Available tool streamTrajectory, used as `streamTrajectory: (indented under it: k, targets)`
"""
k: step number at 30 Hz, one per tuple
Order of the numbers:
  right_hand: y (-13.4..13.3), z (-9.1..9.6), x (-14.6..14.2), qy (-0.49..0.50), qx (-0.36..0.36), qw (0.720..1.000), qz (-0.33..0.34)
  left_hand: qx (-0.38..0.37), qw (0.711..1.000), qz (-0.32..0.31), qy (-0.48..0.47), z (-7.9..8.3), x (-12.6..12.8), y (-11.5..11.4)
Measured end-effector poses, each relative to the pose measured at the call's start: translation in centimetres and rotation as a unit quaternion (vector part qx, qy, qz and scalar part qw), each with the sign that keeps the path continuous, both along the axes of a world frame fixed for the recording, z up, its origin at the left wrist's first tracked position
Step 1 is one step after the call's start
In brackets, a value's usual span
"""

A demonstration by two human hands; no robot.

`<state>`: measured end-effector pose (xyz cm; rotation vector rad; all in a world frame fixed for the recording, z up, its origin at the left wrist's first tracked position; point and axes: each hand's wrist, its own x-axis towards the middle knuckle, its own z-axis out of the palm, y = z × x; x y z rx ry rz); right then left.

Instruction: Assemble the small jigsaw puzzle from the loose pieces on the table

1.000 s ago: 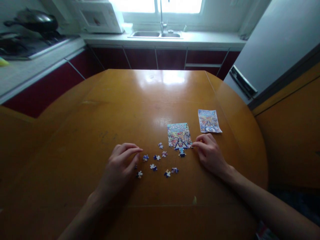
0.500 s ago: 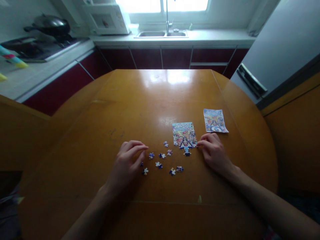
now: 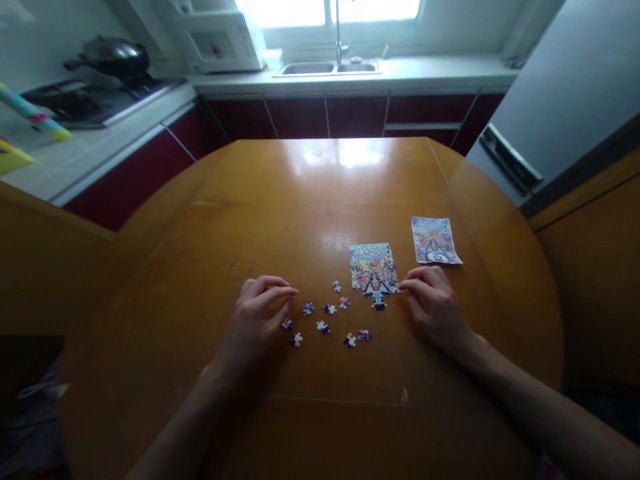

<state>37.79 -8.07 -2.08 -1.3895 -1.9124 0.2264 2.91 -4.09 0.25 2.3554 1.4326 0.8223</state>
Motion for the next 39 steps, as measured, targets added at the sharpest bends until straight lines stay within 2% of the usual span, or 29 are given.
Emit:
streamTrajectory:
  k: [5,11,14,19,23,34,39]
  targets:
    - [-0.6,1.0,-1.3,-0.002,0.001,1.0,0.031,-0.009,1.0,-0.018,0.011,-0.1,-0.2,0.1]
    - [-0.4,2.8,-3.9,0.005,-0.007,0.998,0.068,-0.004,0.998,0.039,0.047,-0.5,-2.3,1.1]
    - [-0.1,3.3,-5.3,0.017,-0.01,0.997,0.08,-0.022,0.997,0.034,0.062,-0.6,-3.5,1.5]
    - [-0.3,2.6,-6.3,0.031,-0.027,0.995,0.092,-0.076,0.994,-0.043,0.072,0.0,-4.1,1.4]
    - [-0.9,1.7,-6.2,0.031,-0.045,0.994,0.092,-0.128,0.984,-0.07,0.1,0.8,-3.9,1.2]
    - [-0.9,1.8,-5.4,0.041,-0.054,0.995,0.074,-0.172,0.975,-0.093,0.109,0.8,-3.5,1.1]
    - [-1.0,1.7,-5.3,0.042,-0.06,0.994,0.079,-0.175,0.973,-0.099,0.116,1.5,-3.1,1.0]
